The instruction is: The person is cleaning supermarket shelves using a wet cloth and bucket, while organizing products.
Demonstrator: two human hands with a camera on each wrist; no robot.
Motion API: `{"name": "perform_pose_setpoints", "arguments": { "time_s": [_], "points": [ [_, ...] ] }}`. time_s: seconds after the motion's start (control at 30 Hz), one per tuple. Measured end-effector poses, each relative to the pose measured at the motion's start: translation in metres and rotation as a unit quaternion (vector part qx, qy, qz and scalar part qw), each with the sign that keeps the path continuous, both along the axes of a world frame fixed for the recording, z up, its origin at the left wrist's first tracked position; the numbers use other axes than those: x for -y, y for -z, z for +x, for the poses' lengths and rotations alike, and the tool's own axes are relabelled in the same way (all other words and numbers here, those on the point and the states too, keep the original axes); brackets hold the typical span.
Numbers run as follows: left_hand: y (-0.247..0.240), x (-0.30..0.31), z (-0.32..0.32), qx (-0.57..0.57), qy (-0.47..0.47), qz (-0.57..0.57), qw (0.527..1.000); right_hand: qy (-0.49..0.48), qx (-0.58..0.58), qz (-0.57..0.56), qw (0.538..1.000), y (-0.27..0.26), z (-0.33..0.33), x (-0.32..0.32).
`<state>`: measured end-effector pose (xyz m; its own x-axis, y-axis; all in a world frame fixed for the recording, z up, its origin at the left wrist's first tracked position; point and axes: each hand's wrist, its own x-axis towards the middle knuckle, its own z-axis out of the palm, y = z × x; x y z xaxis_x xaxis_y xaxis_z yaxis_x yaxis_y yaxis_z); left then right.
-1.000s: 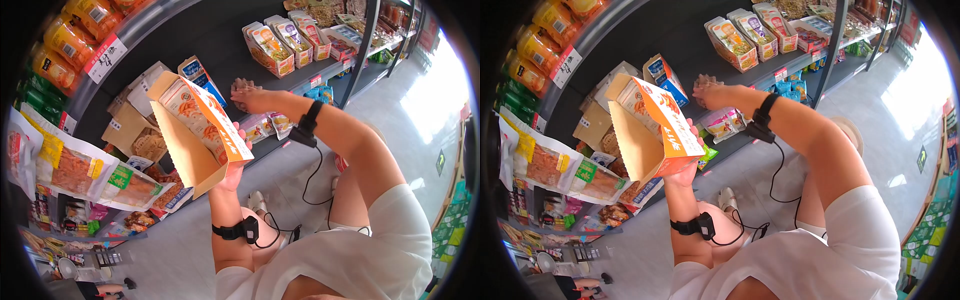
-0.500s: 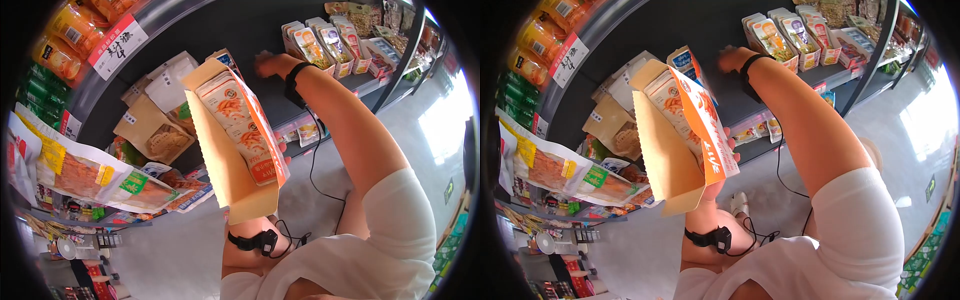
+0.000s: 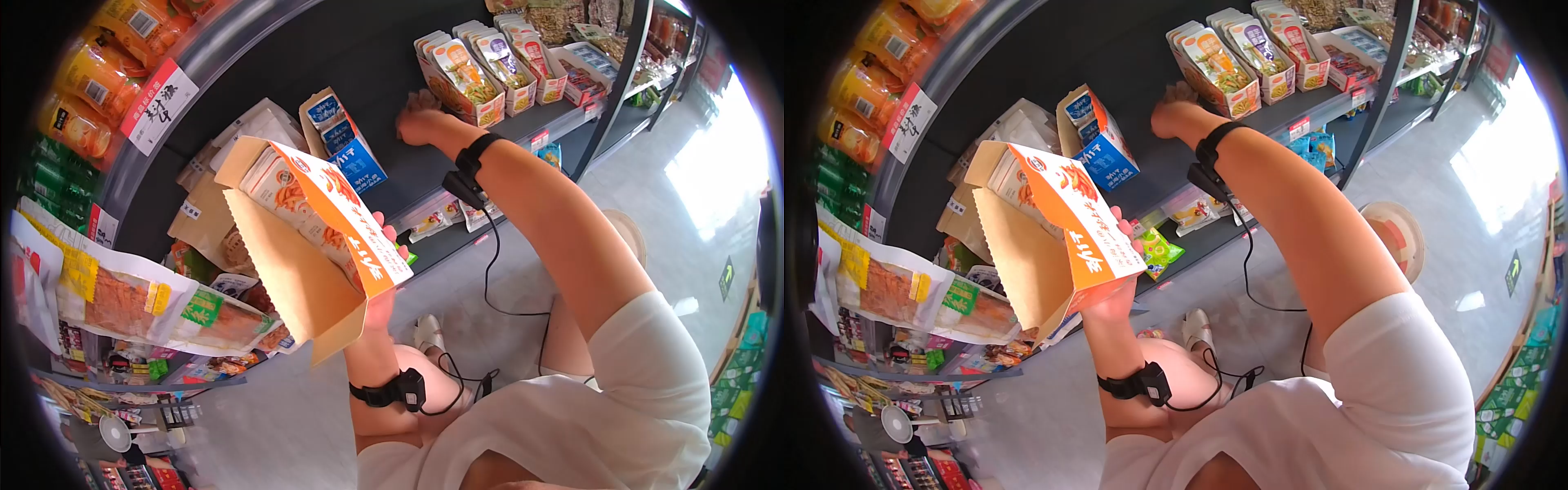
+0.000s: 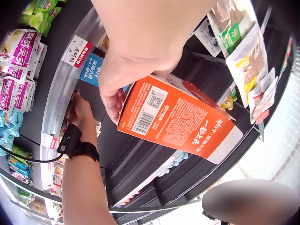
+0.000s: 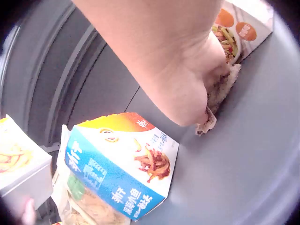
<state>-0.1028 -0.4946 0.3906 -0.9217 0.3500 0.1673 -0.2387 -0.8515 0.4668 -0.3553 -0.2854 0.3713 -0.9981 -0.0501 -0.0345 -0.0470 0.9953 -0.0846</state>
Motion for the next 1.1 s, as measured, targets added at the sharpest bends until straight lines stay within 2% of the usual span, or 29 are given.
{"name": "perform_pose_setpoints", "arguments": {
  "time_s": [0.03,0.13,0.23,0.33,0.43,0.53,0.63,0.67,0.77,0.8,0.9,0.93,1.1],
  "points": [
    [-0.001,-0.001,0.002,0.002,-0.002,-0.003,1.000,-0.021,0.003,-0.022,1.000,0.003,0.006,-0.004],
    [-0.001,-0.006,0.003,0.016,-0.012,-0.011,1.000,-0.025,-0.043,0.000,0.999,0.017,0.024,-0.006],
    [0.002,-0.009,0.003,0.005,-0.009,-0.015,1.000,-0.030,-0.041,0.032,0.998,0.029,0.037,-0.008],
    [0.005,-0.012,0.004,-0.005,-0.020,-0.023,1.000,-0.007,-0.040,0.002,0.999,0.006,0.082,-0.009],
    [0.006,-0.015,0.007,0.009,-0.019,-0.011,1.000,-0.020,-0.051,0.012,0.998,0.002,0.099,-0.011],
    [0.008,-0.019,0.007,-0.006,0.003,0.004,1.000,0.023,-0.018,-0.036,0.999,-0.015,0.121,-0.006],
    [0.007,-0.024,0.010,-0.007,-0.004,-0.011,1.000,0.022,-0.050,-0.021,0.998,-0.016,0.136,0.001],
    [0.007,-0.026,0.010,-0.002,0.001,-0.006,1.000,-0.026,-0.078,0.033,0.996,-0.018,0.141,0.001],
    [0.007,-0.029,0.011,0.012,0.009,0.005,1.000,-0.066,-0.160,-0.007,0.985,0.000,0.145,0.005],
    [0.007,-0.030,0.012,0.013,0.008,0.006,1.000,-0.104,-0.150,-0.051,0.982,0.007,0.140,0.003],
    [0.011,-0.032,0.007,-0.003,0.010,0.005,1.000,-0.109,-0.129,-0.104,0.980,-0.019,0.162,-0.001],
    [0.013,-0.031,0.005,-0.010,0.007,0.002,1.000,-0.088,-0.091,-0.096,0.987,-0.027,0.161,-0.002],
    [0.008,-0.032,0.005,0.031,-0.020,0.001,0.999,-0.017,-0.165,-0.096,0.981,-0.007,0.141,-0.024]
  ]
}}
